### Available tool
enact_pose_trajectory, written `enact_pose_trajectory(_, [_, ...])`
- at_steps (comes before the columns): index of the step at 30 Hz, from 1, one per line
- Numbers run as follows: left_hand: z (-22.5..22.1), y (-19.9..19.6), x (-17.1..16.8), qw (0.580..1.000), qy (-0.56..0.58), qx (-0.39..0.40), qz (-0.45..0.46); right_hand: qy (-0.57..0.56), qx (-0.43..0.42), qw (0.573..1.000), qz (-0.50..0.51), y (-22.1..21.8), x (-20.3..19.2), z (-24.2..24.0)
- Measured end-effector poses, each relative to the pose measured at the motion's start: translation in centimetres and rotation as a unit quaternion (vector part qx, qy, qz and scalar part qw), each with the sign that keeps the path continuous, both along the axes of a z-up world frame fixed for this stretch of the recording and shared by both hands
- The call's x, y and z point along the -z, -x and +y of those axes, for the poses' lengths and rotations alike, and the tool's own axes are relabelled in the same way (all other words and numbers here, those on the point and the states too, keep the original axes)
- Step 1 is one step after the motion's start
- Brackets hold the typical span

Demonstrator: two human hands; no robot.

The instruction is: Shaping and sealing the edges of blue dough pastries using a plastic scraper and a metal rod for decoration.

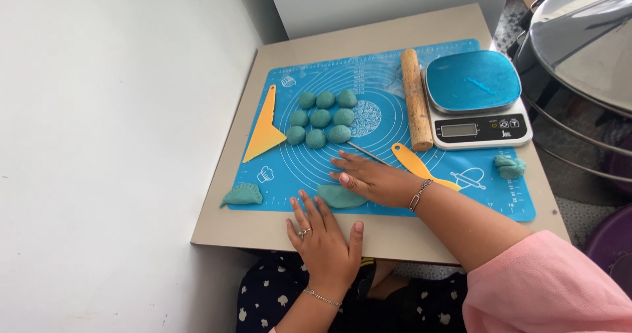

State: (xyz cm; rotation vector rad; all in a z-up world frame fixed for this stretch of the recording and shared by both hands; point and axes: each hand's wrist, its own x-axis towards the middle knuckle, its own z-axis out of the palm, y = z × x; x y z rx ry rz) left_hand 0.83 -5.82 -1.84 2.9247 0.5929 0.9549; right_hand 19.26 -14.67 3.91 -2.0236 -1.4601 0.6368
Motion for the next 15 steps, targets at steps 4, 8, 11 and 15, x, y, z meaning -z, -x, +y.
enact_pose_trajectory(4, [-0.2,-0.1,-0.1,0.998,-0.035,0.015,-0.054,-0.009,0.006,1.000,-0.005,0.1,-0.5,-0.2])
enact_pose_trajectory(8, [-0.2,-0.3,0.5,0.999,-0.024,0.013,-0.023,0.014,0.024,1.000,0.015,0.3,-0.8,-0.4])
enact_pose_trajectory(11, [-0.2,-0.4,0.6,1.000,-0.023,0.015,-0.011,0.012,0.023,1.000,0.015,0.1,-0.7,-0.5])
enact_pose_trajectory(15, [-0.3,-0.6,1.3,1.000,-0.008,0.015,0.016,0.020,0.034,0.999,0.022,0.3,-1.3,-0.8])
